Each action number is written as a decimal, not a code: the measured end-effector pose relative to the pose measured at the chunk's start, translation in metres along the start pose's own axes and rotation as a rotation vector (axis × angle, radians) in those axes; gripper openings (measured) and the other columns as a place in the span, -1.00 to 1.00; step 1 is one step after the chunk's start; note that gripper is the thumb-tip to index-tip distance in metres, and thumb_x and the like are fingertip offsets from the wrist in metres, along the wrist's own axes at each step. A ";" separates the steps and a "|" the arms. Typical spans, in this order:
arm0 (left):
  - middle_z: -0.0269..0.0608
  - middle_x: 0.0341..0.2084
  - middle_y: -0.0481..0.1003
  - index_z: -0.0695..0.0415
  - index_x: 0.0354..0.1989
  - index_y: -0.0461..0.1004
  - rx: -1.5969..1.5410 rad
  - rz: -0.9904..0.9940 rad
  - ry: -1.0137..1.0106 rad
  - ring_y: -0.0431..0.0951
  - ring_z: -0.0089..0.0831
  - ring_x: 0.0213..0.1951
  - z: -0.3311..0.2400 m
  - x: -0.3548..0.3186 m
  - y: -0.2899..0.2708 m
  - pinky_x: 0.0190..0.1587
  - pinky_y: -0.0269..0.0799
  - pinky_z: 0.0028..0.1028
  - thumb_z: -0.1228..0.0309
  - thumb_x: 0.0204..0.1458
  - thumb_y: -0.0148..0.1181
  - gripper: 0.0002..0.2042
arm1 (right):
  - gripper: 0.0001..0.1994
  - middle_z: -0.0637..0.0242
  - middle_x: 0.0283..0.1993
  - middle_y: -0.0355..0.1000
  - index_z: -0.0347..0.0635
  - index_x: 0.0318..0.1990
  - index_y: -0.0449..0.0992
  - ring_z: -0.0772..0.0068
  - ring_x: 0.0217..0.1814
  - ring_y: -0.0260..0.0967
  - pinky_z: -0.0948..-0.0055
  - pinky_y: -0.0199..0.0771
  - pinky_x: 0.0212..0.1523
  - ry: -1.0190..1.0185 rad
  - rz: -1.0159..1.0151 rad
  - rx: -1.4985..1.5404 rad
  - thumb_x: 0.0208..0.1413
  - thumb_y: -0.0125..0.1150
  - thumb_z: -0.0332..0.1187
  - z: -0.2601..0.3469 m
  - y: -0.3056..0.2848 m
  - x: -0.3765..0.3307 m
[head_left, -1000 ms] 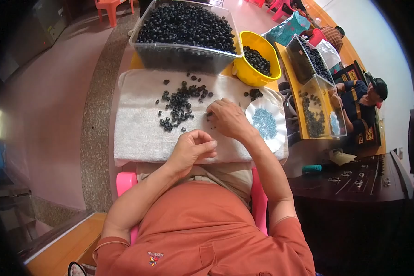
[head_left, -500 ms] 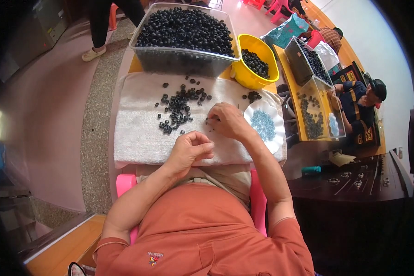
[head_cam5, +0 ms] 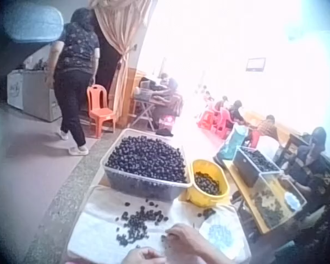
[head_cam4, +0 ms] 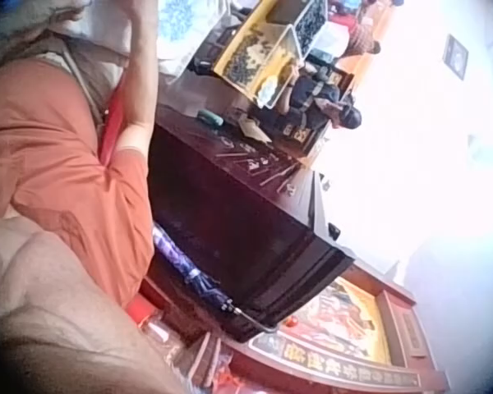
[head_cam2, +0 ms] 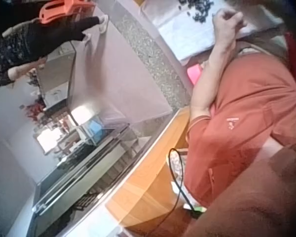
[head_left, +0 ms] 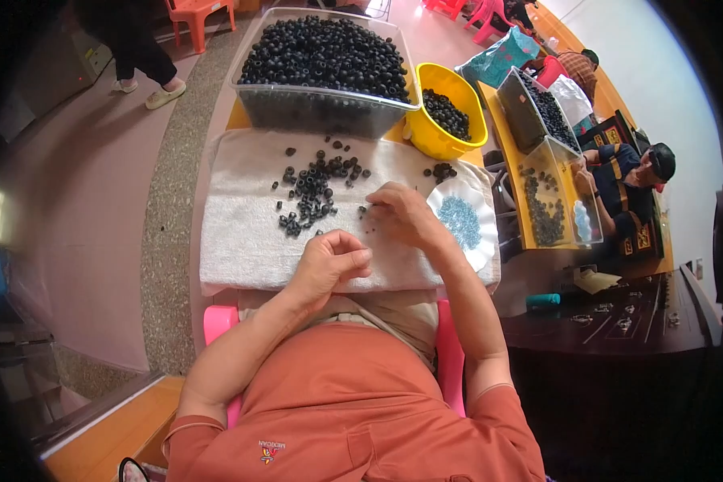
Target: Sorting small black objects by hand on a workspace and placing selected items into a small dish.
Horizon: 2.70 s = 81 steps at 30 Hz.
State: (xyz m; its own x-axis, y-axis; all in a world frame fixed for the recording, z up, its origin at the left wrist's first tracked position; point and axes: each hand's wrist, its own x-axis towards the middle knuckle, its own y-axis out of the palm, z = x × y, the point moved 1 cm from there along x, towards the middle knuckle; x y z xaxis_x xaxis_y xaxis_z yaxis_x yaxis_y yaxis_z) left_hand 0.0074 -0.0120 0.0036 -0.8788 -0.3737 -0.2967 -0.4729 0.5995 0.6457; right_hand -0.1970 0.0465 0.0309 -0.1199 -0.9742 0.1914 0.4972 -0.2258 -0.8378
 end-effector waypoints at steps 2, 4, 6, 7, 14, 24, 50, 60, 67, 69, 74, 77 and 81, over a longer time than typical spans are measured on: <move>-0.32 -0.42 0.52 0.16 -0.33 0.45 -0.014 0.004 0.010 0.55 -0.58 -0.39 0.001 0.001 -0.002 -0.24 0.61 -0.54 0.53 0.07 0.29 -0.89 | -0.82 0.11 -0.25 0.50 -0.31 -0.18 0.56 0.18 -0.21 0.52 0.36 0.49 -0.19 0.019 -0.003 0.082 0.01 0.24 -0.53 -0.002 -0.003 -0.001; -0.32 -0.43 0.52 0.16 -0.33 0.45 -0.017 -0.001 0.009 0.55 -0.58 -0.40 0.000 0.001 -0.001 -0.25 0.61 -0.55 0.53 0.07 0.29 -0.89 | -0.83 0.11 -0.27 0.50 -0.32 -0.19 0.56 0.20 -0.22 0.52 0.39 0.48 -0.19 0.056 -0.024 0.116 0.02 0.23 -0.54 -0.005 -0.002 -0.003; -0.32 -0.43 0.52 0.16 -0.33 0.45 -0.020 -0.004 0.007 0.55 -0.58 -0.40 -0.001 0.001 0.000 -0.25 0.61 -0.55 0.53 0.07 0.29 -0.89 | -0.84 0.11 -0.29 0.51 -0.33 -0.20 0.55 0.23 -0.23 0.52 0.41 0.48 -0.19 0.093 -0.046 0.149 0.03 0.23 -0.56 -0.006 -0.002 -0.005; -0.32 -0.43 0.52 0.16 -0.33 0.45 -0.023 -0.004 0.005 0.55 -0.58 -0.40 -0.001 0.001 0.000 -0.25 0.62 -0.55 0.53 0.07 0.29 -0.90 | -0.86 0.13 -0.31 0.51 -0.34 -0.21 0.54 0.28 -0.26 0.51 0.43 0.47 -0.20 0.124 -0.071 0.181 0.04 0.23 -0.56 -0.006 -0.003 -0.006; -0.32 -0.42 0.52 0.17 -0.33 0.46 -0.007 -0.007 -0.006 0.56 -0.58 -0.38 -0.003 0.000 0.001 -0.25 0.61 -0.56 0.52 0.07 0.28 -0.90 | -0.92 0.34 -0.40 0.47 -0.35 -0.28 0.53 0.62 -0.32 0.38 0.55 0.41 -0.26 0.221 -0.115 0.408 0.07 0.26 -0.54 -0.006 -0.005 -0.012; -0.33 -0.43 0.52 0.17 -0.32 0.46 -0.037 -0.034 0.033 0.55 -0.59 -0.38 -0.002 0.003 -0.002 -0.25 0.61 -0.54 0.53 0.08 0.28 -0.91 | -0.92 0.43 -0.38 0.45 -0.33 -0.34 0.54 0.69 -0.31 0.33 0.64 0.35 -0.30 0.195 -0.121 0.588 0.07 0.32 -0.52 0.011 -0.007 -0.029; -0.32 -0.42 0.52 0.18 -0.31 0.47 0.011 -0.025 0.059 0.55 -0.61 -0.38 -0.002 0.004 -0.001 -0.25 0.61 -0.56 0.52 0.09 0.27 -0.91 | -0.87 0.29 -0.28 0.53 -0.34 -0.21 0.56 0.50 -0.25 0.52 0.51 0.59 -0.15 0.468 -0.172 1.128 0.09 0.31 -0.53 0.019 0.014 -0.048; -0.28 -0.42 0.54 0.20 -0.29 0.46 0.032 -0.020 0.091 0.56 -0.56 -0.39 0.000 0.007 -0.003 -0.26 0.57 -0.56 0.52 0.08 0.27 -0.90 | -0.87 0.29 -0.32 0.54 -0.31 -0.24 0.53 0.47 -0.29 0.53 0.46 0.62 -0.22 0.415 -0.152 1.217 0.08 0.34 -0.51 0.019 0.020 -0.051; -0.26 -0.41 0.55 0.24 -0.27 0.47 0.124 0.011 0.148 0.57 -0.55 -0.38 0.000 0.006 0.000 -0.27 0.55 -0.56 0.55 0.07 0.27 -0.89 | -0.92 0.36 -0.32 0.53 -0.29 -0.28 0.56 0.59 -0.29 0.47 0.58 0.51 -0.22 0.320 -0.110 1.176 0.08 0.32 -0.54 0.027 0.017 -0.051; -0.26 -0.41 0.55 0.24 -0.27 0.48 0.131 0.015 0.150 0.57 -0.55 -0.38 -0.001 0.006 0.001 -0.27 0.55 -0.56 0.55 0.07 0.27 -0.90 | -0.92 0.37 -0.32 0.53 -0.29 -0.28 0.56 0.62 -0.29 0.46 0.60 0.47 -0.23 0.317 -0.093 1.178 0.07 0.33 -0.54 0.028 0.016 -0.051; -0.27 -0.40 0.56 0.25 -0.26 0.49 0.165 0.024 0.184 0.57 -0.56 -0.38 0.002 0.007 -0.001 -0.27 0.54 -0.57 0.54 0.09 0.27 -0.90 | -0.91 0.38 -0.33 0.53 -0.30 -0.28 0.56 0.63 -0.30 0.44 0.60 0.46 -0.24 0.358 -0.048 1.150 0.06 0.34 -0.53 0.028 0.014 -0.050; -0.27 -0.39 0.56 0.27 -0.24 0.51 0.188 0.035 0.191 0.56 -0.57 -0.38 0.003 0.007 -0.001 -0.26 0.54 -0.58 0.54 0.09 0.27 -0.89 | -0.91 0.37 -0.33 0.53 -0.30 -0.28 0.56 0.62 -0.31 0.45 0.61 0.47 -0.25 0.411 -0.012 1.170 0.06 0.34 -0.52 0.027 0.014 -0.051; -0.27 -0.39 0.57 0.27 -0.23 0.52 0.218 0.034 0.195 0.56 -0.58 -0.38 0.003 0.007 0.000 -0.26 0.53 -0.58 0.53 0.09 0.27 -0.88 | -0.91 0.37 -0.33 0.54 -0.30 -0.28 0.56 0.62 -0.31 0.45 0.61 0.47 -0.26 0.431 -0.010 1.235 0.07 0.33 -0.52 0.028 0.016 -0.052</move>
State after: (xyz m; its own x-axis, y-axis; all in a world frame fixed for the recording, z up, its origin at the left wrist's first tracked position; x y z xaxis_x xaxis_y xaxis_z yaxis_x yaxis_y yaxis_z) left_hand 0.0007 -0.0124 -0.0008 -0.8756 -0.4671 -0.1230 -0.4643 0.7440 0.4805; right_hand -0.1587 0.0938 0.0218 -0.2776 -0.9444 -0.1762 0.9224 -0.3133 0.2260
